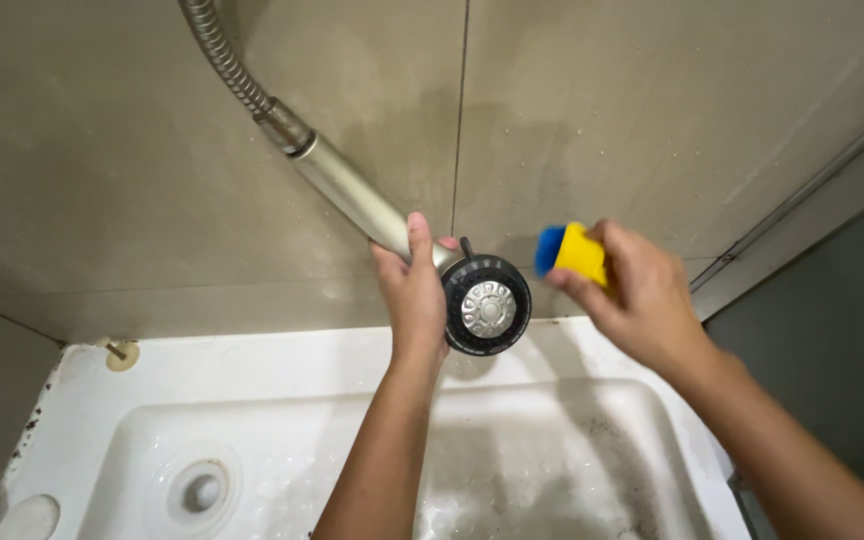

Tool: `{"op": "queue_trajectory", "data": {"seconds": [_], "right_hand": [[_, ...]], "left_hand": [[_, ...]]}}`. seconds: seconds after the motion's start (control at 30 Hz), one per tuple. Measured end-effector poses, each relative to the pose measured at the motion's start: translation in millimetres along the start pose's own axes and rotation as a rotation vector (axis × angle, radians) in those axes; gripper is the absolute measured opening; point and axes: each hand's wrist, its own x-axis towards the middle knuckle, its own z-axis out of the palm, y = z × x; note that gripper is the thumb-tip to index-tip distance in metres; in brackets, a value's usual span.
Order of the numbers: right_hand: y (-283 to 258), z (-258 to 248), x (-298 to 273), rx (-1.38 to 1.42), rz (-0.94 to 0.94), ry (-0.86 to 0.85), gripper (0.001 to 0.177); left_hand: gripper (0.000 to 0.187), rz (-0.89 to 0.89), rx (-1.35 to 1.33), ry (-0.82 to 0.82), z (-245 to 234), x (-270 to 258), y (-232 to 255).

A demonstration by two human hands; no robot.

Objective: The person scrubs the interior surface of a white bathtub with a yellow sponge, then cleans the handheld showerhead and its hose. The camera remains in a first-person perspective throughout the cleaning process.

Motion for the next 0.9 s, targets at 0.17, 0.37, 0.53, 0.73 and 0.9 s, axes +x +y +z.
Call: {"op": "queue_trajectory", "data": {"seconds": [0.17,0.37,0.53,0.73,0.9], "right_hand": [[-28.8,13.5,2.3,0.016,-0.148,0.066,0.046],[-39.0,35.6,2.9,0.027,-0.277,0.119,0.043],[-25.5,32.5,6.4,0.02,0.107,0.06,0.048],[-26.7,35.6,26.7,0.331,0.185,0.002,0.075],[-44.3,46.9,16.9,0.138,0.086,-0.101,0.103]], "left_hand": [[0.051,0.029,-0.027,0.03,0.6,2.2,-5.4],[0.046,0.134,0.15,0.018,-6.4,0.1,-15.1],[0.049,0.112,0.149,0.044,-10.4,1.9,-11.6],[0.046,0.05,-0.004,-0.045,-1.8,-11.5,-12.6],[0.041,0.077,0.072,-0.072,-1.1,-14.4,-0.3]]}}
